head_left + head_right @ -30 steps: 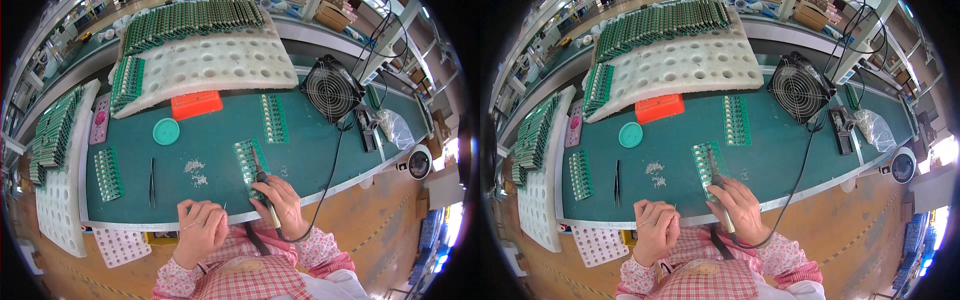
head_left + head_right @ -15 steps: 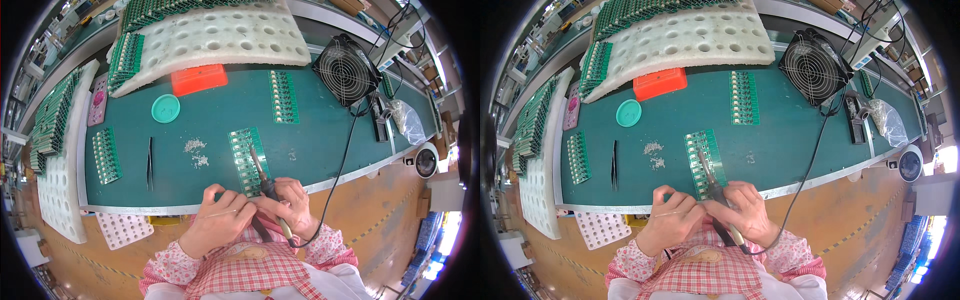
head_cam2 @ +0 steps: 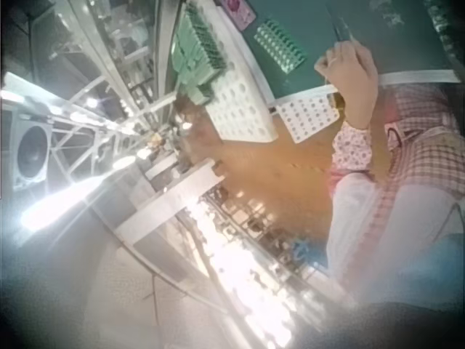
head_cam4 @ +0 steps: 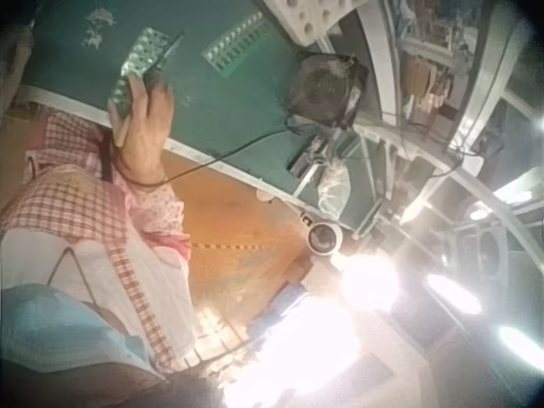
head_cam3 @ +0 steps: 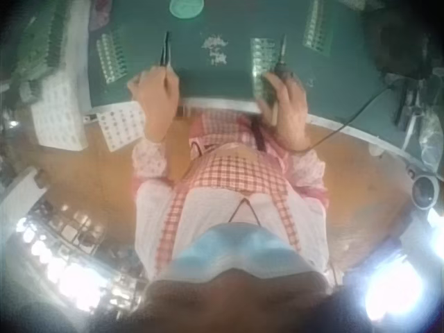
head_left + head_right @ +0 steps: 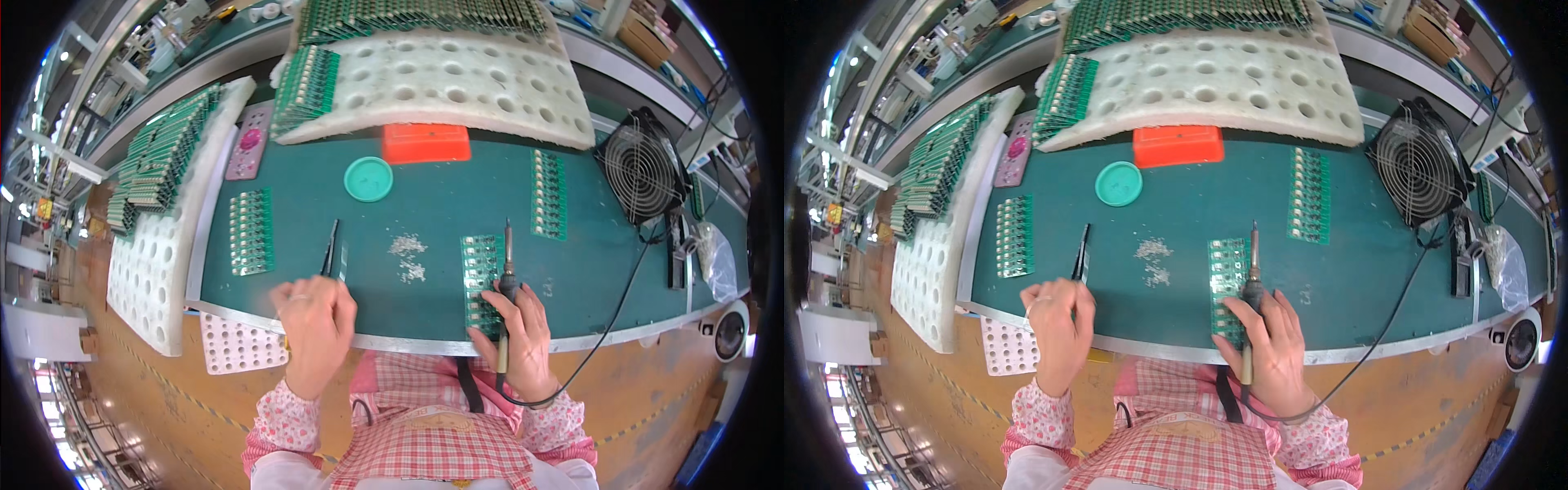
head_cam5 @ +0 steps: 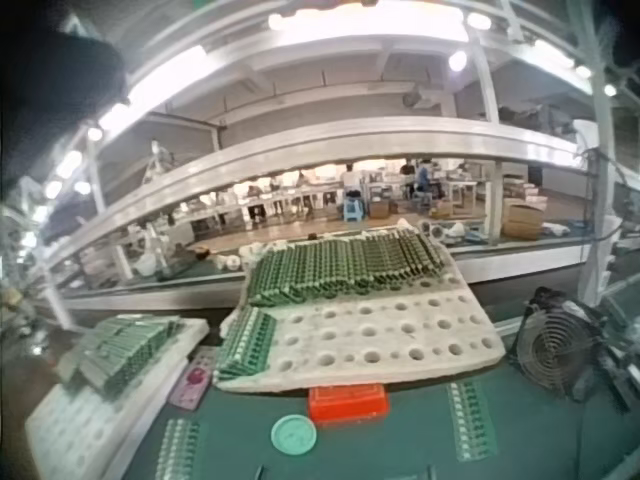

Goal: The person solders electronic components onto circuit boards using a soldering iron and solder wire.

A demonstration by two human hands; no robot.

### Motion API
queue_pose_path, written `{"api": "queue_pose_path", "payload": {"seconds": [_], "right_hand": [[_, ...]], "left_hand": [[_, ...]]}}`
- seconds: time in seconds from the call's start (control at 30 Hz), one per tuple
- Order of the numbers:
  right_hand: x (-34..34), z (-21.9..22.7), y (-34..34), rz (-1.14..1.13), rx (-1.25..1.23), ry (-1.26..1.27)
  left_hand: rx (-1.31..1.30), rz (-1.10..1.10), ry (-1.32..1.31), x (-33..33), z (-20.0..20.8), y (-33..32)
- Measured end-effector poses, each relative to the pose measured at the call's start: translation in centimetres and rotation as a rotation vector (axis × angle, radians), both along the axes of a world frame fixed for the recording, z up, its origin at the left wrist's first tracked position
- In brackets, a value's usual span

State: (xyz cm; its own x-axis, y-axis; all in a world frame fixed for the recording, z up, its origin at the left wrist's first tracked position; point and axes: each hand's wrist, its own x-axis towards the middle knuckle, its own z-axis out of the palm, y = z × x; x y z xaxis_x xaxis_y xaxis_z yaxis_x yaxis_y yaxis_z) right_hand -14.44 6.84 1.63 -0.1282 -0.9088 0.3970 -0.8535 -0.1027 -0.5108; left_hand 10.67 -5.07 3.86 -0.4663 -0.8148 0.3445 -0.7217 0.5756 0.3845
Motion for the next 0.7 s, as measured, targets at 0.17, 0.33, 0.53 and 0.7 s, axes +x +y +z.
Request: {"api": "queue_pose_path", "payload": {"seconds": [0.17, 0.33, 0.53, 0.7], "right_hand": [[-0.8, 0.3, 0.1, 0.059, 0.040, -0.009], [-0.6, 0.4, 0.2, 0.054, 0.028, 0.006], [-0.8, 0.7, -0.3, 0.061, -0.087, -0.025], [-1.1, 2.4, -2.1, 0.101, -0.149, -0.024]], "left_hand": [[-0.152, 0.275, -0.188, 0.9, -1.0, -3.3], [-0.023, 0.205, -0.166, 1.3, -0.3, -4.0], [0.317, -0.273, 0.359, -2.1, 2.7, -0.2], [0.475, -0.480, 0.305, -3.5, 1.4, 1.5]]}}
